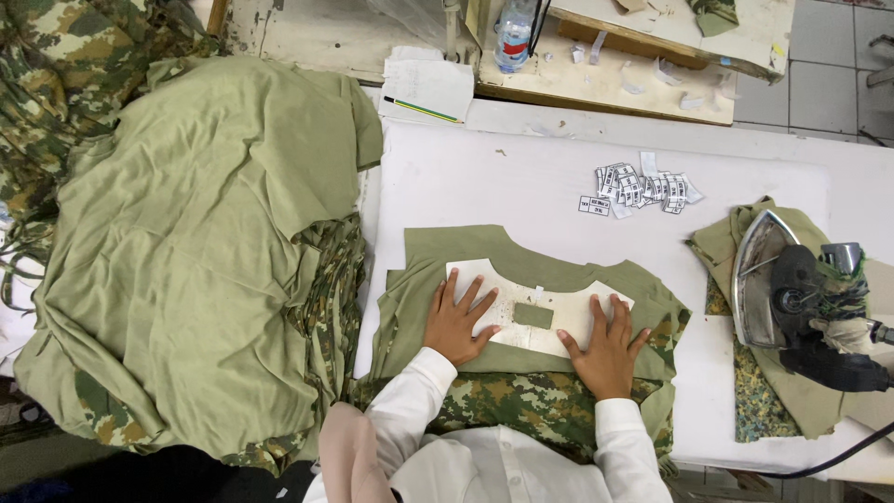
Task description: The person irons the collar area of a green shirt using a steam iron and a cardboard template. They repeatedly place the template on the collar, position a small label, and press it with the iron. The person handles the shirt and template by hand throughout the process.
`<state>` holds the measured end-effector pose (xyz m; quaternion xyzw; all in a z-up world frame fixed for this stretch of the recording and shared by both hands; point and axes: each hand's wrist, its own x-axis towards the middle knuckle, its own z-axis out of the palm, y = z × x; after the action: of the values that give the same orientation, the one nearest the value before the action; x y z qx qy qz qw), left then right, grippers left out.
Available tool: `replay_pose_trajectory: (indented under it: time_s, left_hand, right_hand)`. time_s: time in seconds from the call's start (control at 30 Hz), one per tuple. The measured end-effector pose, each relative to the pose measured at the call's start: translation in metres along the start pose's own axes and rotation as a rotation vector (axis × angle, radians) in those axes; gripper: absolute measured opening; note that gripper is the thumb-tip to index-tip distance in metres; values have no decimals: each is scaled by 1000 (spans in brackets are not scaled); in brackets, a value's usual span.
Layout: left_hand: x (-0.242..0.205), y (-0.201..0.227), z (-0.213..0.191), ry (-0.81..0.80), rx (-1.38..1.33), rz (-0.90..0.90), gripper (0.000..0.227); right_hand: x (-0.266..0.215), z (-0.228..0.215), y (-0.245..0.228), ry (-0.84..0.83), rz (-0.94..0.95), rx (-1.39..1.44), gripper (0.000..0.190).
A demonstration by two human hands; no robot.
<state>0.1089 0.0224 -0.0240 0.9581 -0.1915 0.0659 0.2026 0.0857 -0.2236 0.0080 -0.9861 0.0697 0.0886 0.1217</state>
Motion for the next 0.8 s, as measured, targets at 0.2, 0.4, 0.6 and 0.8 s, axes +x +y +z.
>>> replay_pose_trajectory:
  time_s: [0.2, 0.4, 0.6, 0.8]
  left_hand:
    - [12, 9, -20, -317, 106, -48, 64]
    - [22, 19, -34, -588, 228, -86, 74]
    - [19, 16, -28, -561, 191, -89, 74]
    - [20, 18, -33, -590, 207, -90, 74]
  right_hand:
    - [0, -3, -2, 10, -9, -6, 74]
    - [0, -4, 1, 18, -28, -7, 73]
    - [94, 3, 26, 61, 21, -155, 36]
    - [194, -3, -3, 337, -258, -351, 23]
